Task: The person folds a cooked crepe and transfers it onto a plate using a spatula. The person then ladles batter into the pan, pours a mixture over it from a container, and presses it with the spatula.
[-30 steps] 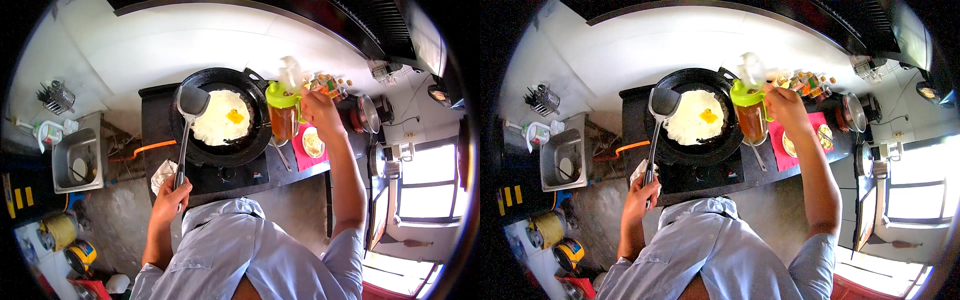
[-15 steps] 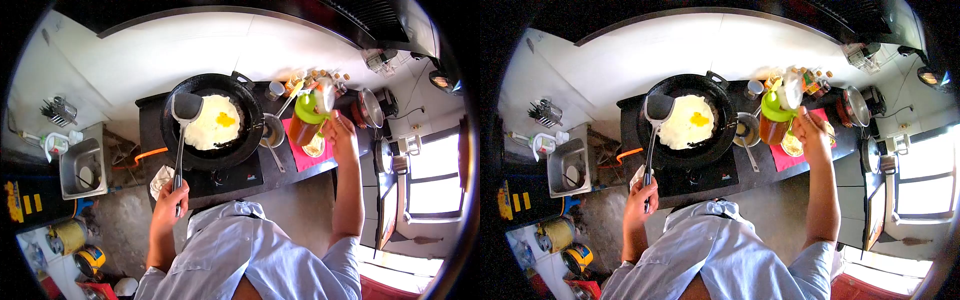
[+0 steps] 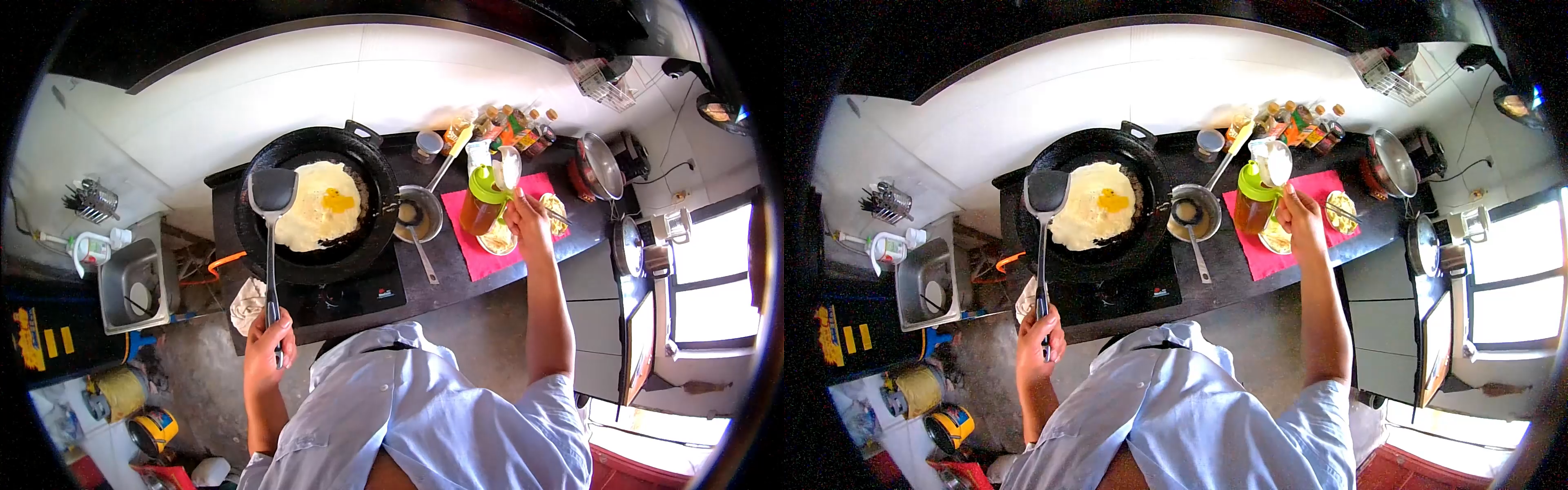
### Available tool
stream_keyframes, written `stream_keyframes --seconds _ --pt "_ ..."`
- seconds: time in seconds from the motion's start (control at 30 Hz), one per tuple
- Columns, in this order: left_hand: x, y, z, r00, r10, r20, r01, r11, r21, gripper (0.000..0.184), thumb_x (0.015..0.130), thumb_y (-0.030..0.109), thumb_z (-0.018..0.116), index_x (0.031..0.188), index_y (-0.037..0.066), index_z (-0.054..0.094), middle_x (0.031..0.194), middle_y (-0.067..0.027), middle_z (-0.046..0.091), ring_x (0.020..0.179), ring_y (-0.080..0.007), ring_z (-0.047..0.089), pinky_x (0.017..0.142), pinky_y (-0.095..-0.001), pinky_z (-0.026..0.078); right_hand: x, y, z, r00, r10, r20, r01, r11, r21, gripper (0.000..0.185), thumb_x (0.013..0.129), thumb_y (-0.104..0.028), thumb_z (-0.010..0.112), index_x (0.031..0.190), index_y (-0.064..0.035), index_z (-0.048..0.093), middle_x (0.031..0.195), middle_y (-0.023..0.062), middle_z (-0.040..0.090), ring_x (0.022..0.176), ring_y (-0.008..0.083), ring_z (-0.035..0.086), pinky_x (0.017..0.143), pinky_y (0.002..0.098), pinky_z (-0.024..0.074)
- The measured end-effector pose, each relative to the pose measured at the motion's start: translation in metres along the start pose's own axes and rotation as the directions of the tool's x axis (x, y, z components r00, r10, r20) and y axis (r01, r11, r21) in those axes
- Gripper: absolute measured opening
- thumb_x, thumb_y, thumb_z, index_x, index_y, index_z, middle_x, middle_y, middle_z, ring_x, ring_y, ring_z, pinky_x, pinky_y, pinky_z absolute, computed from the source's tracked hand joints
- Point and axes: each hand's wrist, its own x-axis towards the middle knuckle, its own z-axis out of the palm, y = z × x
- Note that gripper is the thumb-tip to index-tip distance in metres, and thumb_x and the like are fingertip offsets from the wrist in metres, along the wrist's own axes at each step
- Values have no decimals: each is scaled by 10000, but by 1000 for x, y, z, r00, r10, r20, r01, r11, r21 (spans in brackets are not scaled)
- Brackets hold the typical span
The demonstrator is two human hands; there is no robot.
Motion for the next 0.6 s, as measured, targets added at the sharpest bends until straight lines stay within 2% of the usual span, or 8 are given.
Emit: stream_keyframes --seconds 0.07,0.1,0.2,0.23,0.43,0.53,0.57,0.6 --pt "-4 -2 5 1000 16 -5 -16 1000 8 151 1004 212 640 988 84 561 570 8 482 374 -85 386 358 -254 296 14 19 -12 1000 -6 -26 7 1000 29 340 1107 -318 568 852 -92 559 648 -48 398 534 68 347 470 250 246" --pt "-6 -4 7 1000 25 -10 -25 1000 3 151 1002 211 640 988 84 559 567 8 481 372 -86 386 356 -255 293 14 17 -8 999 6 -50 -5 1000 17 384 1095 -327 594 773 -124 543 646 -62 412 568 56 342 515 262 234" --pt "-16 -4 14 997 40 -59 -39 999 15 154 997 210 640 981 84 553 562 7 482 366 -90 387 351 -256 288 25 9 -2 998 -54 -24 51 993 -105 390 1088 -322 610 754 -129 554 667 -64 446 582 53 344 532 263 231" --pt "-18 -3 16 996 41 -80 -39 999 24 156 995 210 640 978 84 550 561 7 483 364 -91 387 349 -256 287 27 0 6 999 -31 -9 30 993 -117 382 1081 -304 626 750 -121 571 679 -63 463 595 50 342 545 264 234" --pt "-27 -7 16 991 62 -121 -64 998 -11 187 957 216 692 950 76 568 561 -12 520 371 -100 427 374 -261 319 38 -34 68 958 -67 280 179 902 -394 425 1052 -308 662 718 -52 602 659 -46 497 629 49 420 562 262 330" --pt "-31 -13 10 988 72 -138 -75 997 -20 201 947 225 705 966 69 580 565 -20 526 375 -109 426 376 -264 319 40 -49 108 899 -23 437 275 807 -523 435 1038 -329 671 753 0 656 648 -27 537 633 62 465 562 289 369" --pt "-33 -14 9 986 71 -150 -75 997 -26 203 946 226 706 968 69 581 567 -21 527 377 -109 425 377 -264 318 37 -57 123 894 26 447 273 761 -588 444 1027 -351 681 779 17 682 650 -4 549 643 64 472 566 297 378" --pt "-35 -16 8 984 69 -162 -75 997 -33 204 946 226 708 970 68 581 568 -22 528 378 -109 424 377 -264 318 40 -57 136 869 21 494 336 708 -621 472 1013 -396 678 788 19 700 637 45 583 626 98 518 583 317 415"
